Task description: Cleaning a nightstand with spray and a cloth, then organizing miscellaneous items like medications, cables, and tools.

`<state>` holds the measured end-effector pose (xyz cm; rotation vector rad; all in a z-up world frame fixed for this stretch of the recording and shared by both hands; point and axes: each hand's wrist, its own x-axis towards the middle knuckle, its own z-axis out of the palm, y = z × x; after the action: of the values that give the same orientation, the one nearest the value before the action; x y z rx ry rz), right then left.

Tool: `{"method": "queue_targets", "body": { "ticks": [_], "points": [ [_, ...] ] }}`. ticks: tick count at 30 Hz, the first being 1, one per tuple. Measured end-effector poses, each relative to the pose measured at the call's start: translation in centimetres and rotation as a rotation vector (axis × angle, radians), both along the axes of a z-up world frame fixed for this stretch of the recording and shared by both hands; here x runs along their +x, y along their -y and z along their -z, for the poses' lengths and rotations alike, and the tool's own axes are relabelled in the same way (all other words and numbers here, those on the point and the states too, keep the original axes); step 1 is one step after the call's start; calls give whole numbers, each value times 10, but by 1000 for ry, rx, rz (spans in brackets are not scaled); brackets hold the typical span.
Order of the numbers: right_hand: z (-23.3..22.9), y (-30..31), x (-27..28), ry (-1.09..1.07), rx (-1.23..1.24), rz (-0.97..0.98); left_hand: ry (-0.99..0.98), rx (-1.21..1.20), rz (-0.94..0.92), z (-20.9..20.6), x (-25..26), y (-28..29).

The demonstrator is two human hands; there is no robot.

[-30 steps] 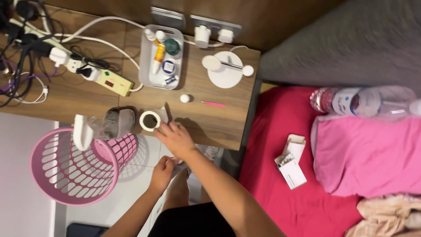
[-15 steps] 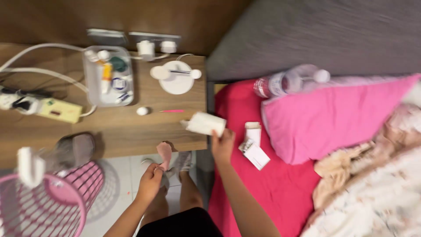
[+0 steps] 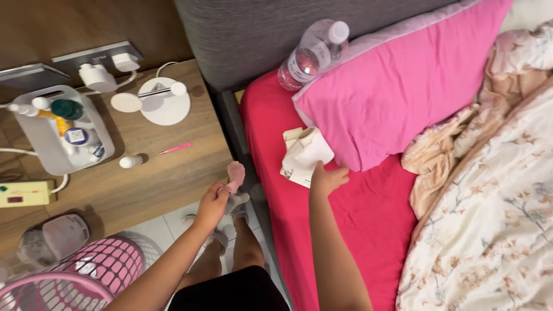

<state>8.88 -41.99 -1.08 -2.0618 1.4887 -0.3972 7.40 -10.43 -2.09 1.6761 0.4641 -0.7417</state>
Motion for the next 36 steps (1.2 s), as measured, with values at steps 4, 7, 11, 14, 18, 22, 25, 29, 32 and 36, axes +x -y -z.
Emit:
{"method": "queue_targets", "body": {
  "ticks": [4,7,11,14,18,22,25,29,32,36],
  "points": [
    [-50,-91,22,161,-51,-351,42,-35,-133,19,-15,-10],
    [-29,-160,33,254,-80,-1053,-222,-59,-295,7,-23,-30],
    [21,-248,62,77,75,-1604,-193,-83,-551,33,-57,-74],
    [89,-287,85,9,-266,-1838,-173,-85,-708,18,-61,-107],
    [114,-318,121,-440,-451,-1898,-195,-117,-880,12,-75,-145],
    [155,-305,122,-357,-407,-1894,-89,-57,-916,13,-89,-165],
    [113,-329,123,11,-137,-1882,-103,-48,-947,17,-82,-169],
    [19,-397,116,171,-44,-1924,-162,-186,-1121,21,-69,-165],
    [53,-405,119,18,-47,-2014,-167,-218,-1181,16,-65,-162],
    [29,-429,124,245,92,-2052,-167,-246,-1192,9,-71,-166]
  ]
}}
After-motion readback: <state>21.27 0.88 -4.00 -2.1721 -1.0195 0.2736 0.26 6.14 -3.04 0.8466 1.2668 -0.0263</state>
